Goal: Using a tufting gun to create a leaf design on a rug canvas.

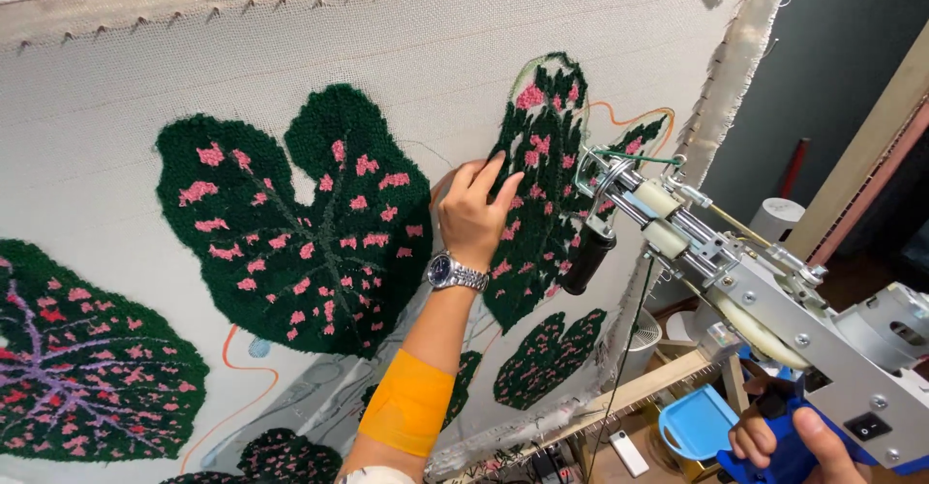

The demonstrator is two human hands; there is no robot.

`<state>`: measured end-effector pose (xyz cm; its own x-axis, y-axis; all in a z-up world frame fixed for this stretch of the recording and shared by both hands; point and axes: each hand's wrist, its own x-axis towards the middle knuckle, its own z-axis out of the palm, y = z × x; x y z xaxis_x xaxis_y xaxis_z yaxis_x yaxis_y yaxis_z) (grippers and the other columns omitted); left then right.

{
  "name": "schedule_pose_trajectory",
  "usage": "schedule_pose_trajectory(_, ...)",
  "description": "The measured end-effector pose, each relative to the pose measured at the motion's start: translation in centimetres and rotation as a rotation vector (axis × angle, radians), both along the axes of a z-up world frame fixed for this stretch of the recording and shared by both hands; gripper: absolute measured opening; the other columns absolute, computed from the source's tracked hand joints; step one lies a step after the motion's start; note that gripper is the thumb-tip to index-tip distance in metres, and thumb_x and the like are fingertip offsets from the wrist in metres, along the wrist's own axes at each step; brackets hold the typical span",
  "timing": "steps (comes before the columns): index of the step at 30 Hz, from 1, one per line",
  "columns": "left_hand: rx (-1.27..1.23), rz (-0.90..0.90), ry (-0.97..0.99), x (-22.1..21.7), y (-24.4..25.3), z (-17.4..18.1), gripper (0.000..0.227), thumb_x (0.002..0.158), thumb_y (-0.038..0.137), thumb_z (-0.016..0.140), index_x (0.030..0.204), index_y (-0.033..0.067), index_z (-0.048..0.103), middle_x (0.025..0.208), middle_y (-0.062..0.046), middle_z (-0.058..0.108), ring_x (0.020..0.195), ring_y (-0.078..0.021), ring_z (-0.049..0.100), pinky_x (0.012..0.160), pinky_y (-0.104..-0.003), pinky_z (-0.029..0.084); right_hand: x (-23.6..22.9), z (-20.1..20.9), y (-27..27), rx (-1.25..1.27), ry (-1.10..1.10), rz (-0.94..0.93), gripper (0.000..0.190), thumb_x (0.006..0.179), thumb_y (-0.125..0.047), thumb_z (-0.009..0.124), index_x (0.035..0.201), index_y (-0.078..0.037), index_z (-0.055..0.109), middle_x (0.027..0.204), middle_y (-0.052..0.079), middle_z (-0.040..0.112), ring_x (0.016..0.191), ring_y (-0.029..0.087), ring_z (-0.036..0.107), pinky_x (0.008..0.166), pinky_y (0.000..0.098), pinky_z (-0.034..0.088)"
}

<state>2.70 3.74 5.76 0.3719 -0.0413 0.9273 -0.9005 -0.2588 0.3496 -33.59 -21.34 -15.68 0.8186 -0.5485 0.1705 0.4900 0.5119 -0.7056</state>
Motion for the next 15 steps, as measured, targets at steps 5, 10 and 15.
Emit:
schedule_pose_trajectory(5,0.016,0.191,-0.099,2.2,-1.9,-1.4,0.014,0.093,0.022,0.08,0.105,0.0165,0.079,0.098,-0.004,0.072,0.074,-0.0262,0.069,0.066,-0.038,0.054,-0.2,1.2,1.4,-0.075,0.088,-0.103,0.066,0.097,-0.034,0.062,0.139,0.014,0.044,0.071,0.014,0.047,0.062,0.026,0.047,0.069,0.0466,0.04)
schedule_pose_trajectory(10,-0.085,0.076,-0.163,1.6,-1.5,-1.3,0.008,0.102,0.016,0.071,0.108,0.0118,0.071,0.105,-0.006,0.069,0.085,-0.0265,0.069,0.074,-0.038,0.055,-0.5,1.1,2.4,-0.044,0.096,-0.098,0.064,0.098,-0.035,0.06,0.14,0.012,0.045,0.072,0.014,0.047,0.063,0.025,0.048,0.068,0.0453,0.04)
schedule_pose_trajectory(15,-0.264,-0.204,0.137,1.1,0.2,-1.1,0.009,0.102,0.015,0.07,0.107,0.0074,0.069,0.098,-0.009,0.065,0.068,-0.0221,0.064,0.062,-0.032,0.053,-0.5,3.1,3.8,-0.036,0.107,-0.099,0.063,0.099,-0.034,0.06,0.138,0.013,0.046,0.072,0.014,0.048,0.064,0.025,0.049,0.068,0.0441,0.04)
